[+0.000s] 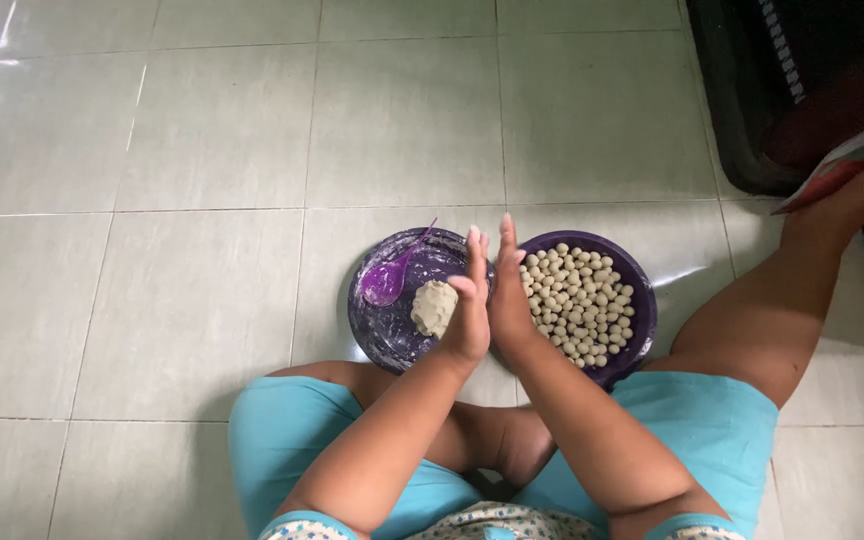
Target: Rolling small pieces of dough into uniform balls using palms and placing them in a container.
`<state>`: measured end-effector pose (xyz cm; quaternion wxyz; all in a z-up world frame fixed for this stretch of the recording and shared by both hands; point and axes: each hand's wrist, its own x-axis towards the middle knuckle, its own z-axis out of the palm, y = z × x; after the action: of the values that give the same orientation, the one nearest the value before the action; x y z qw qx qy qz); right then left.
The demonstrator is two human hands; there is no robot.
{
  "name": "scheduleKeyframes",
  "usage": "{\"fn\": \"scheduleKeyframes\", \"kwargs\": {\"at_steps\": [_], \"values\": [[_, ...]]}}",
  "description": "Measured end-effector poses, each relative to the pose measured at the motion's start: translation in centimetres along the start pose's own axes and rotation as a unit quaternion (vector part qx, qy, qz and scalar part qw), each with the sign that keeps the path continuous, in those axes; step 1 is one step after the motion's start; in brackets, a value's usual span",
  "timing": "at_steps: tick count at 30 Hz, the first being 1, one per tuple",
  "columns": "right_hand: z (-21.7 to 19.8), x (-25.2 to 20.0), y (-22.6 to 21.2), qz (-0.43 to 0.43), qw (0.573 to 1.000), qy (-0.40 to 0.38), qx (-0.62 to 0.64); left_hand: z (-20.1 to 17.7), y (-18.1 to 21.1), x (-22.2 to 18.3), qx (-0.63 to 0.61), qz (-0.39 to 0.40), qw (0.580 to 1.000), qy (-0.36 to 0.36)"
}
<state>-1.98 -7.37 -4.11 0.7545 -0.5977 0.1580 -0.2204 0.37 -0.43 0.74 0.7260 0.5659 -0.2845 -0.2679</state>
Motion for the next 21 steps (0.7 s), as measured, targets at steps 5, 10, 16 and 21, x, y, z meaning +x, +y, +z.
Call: {"fn": "scheduleKeyframes", "kwargs": {"at_steps": [5,10,16,21], "values": [[0.5,-2.7,-0.3,0.002,1.0,0.006,-0.014,1.5,4.6,1.2,0.064,0.037,0.997,0.021],[-3.4,-2.1,-2.3,0.003,0.999,0.017,-0.032,4.7,1.2,0.0,0.086,0.012,0.996,-0.025],[-2.7,-3.7,-3.1,-0.002,0.998,0.034,-0.053,4.9,0.0,-0.3,-0.042,0.003,0.999,-0.005],[-2.9,-5.0,-3.6,0.003,0.997,0.039,-0.072,6.3,4.4,0.1,0.0,-0.049,0.999,-0.012]]}}
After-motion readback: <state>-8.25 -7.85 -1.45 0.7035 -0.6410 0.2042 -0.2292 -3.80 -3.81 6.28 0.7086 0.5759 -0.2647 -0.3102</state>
